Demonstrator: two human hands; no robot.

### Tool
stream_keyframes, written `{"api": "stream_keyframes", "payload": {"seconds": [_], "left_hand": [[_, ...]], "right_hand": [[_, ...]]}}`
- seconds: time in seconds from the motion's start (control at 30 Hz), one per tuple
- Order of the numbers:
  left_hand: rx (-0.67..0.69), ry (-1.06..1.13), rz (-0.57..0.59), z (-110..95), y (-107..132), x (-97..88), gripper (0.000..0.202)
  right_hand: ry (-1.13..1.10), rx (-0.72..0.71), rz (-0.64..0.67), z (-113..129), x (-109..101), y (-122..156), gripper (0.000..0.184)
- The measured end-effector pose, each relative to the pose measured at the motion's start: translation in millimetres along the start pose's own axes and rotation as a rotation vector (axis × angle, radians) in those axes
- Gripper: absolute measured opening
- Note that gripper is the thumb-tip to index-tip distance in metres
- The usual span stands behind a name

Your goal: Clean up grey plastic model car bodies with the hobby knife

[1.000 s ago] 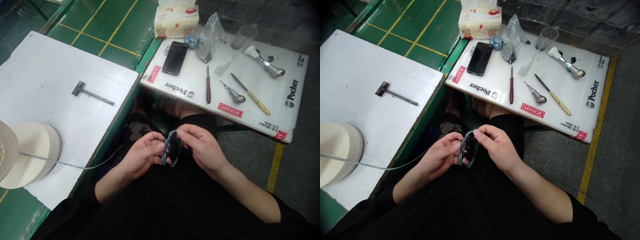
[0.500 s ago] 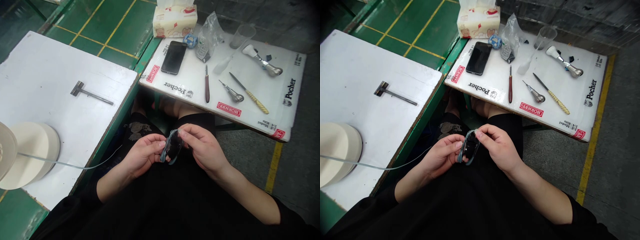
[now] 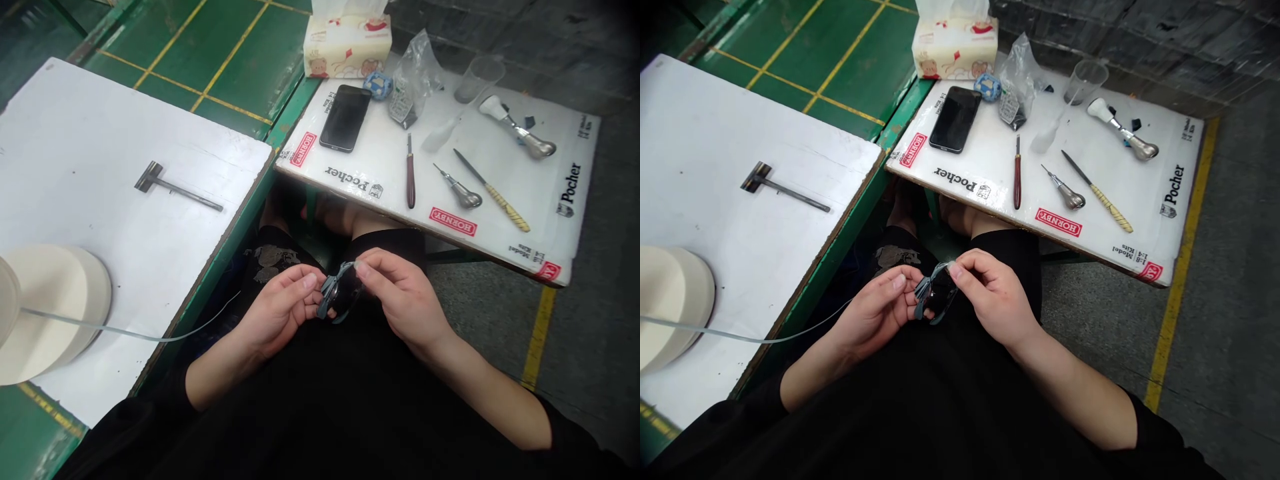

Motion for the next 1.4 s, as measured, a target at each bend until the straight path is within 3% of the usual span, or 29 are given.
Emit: {"api": "stream_keyframes", "payload": {"seconds": [0.17, 0.47, 0.57, 0.73, 0.93, 1.13, 1.4], "left_hand": [[-0.061, -0.014, -0.004, 6, -5, -1.8, 0.044], [-0.061, -0.009, 0.027, 6, -6, -1.7, 0.051], [-0.018, -0.042, 0.002, 3, -6, -1.8, 0.06], [-0.01, -0.043, -0.025, 0, -6, -3.5, 0.053], [-0.043, -0.016, -0.003, 3, -8, -5.4, 0.052], [0.034, -0.016, 0.02, -8, -6, -7.6, 0.049], [0.235, -0.224, 0.15, -36, -9, 2.5, 0.037]], "right_hand": [[-0.018, -0.027, 0.043, 2, 4, 1, 0.03], [-0.126, 0.064, -0.028, -6, 1, -3, 0.033], [-0.143, 0.101, -0.065, -5, -1, -4, 0.039], [-0.171, 0.173, -0.045, -2, -2, -5, 0.056], [-0.185, 0.198, -0.025, -3, -1, -4, 0.06], [-0.151, 0.221, 0.034, 3, -8, -3, 0.055], [-0.288, 0.26, 0.117, 22, -15, 0, 0.042]]}}
Point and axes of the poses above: each hand's wrist, its own y-axis away from the middle knuckle, its own x-axis out of the palm, z = x × y, the point moved 5 cm from there along -y, towards the middle knuckle, and after that the axes turned 4 degrees about x, right-handed, at the moved point
